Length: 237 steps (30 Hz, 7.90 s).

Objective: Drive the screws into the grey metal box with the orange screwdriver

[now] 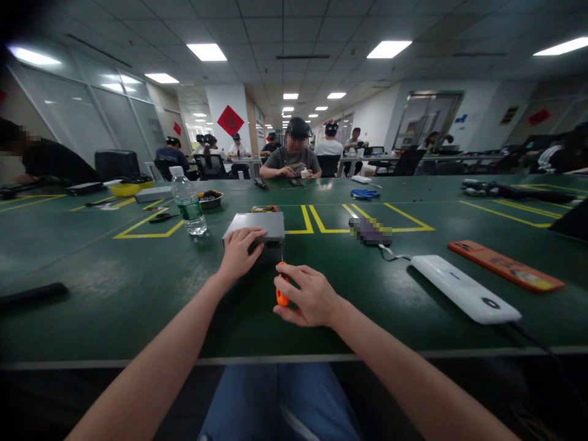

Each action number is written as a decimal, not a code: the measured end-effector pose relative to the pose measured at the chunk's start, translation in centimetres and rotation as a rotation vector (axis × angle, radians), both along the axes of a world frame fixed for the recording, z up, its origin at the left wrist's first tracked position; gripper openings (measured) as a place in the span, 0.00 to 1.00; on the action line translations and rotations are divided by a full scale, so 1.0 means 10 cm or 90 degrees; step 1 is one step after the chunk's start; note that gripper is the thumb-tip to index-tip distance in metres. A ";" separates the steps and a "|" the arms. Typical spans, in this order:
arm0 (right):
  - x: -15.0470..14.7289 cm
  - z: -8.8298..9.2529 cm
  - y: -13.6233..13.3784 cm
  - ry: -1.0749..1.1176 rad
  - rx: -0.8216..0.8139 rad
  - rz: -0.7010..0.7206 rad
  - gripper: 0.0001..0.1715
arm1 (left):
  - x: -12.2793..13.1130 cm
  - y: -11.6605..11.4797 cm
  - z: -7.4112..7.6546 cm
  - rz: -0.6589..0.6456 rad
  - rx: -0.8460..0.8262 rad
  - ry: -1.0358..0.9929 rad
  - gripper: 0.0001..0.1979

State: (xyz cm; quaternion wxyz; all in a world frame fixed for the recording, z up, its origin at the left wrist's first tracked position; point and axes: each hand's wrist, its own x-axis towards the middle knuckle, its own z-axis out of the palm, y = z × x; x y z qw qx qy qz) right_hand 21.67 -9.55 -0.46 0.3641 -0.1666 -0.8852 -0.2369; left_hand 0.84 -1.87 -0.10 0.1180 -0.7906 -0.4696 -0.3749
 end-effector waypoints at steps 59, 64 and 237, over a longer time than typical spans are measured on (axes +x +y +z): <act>-0.02 -0.01 -0.06 -0.015 0.102 -0.046 0.10 | 0.01 -0.03 0.03 0.007 -0.015 -0.001 0.15; -0.02 -0.02 -0.03 0.024 0.088 -0.090 0.11 | 0.00 -0.03 0.02 0.009 -0.021 0.000 0.15; -0.33 -0.06 0.01 0.015 0.073 0.017 0.07 | 0.05 0.01 -0.09 0.025 0.039 -0.016 0.18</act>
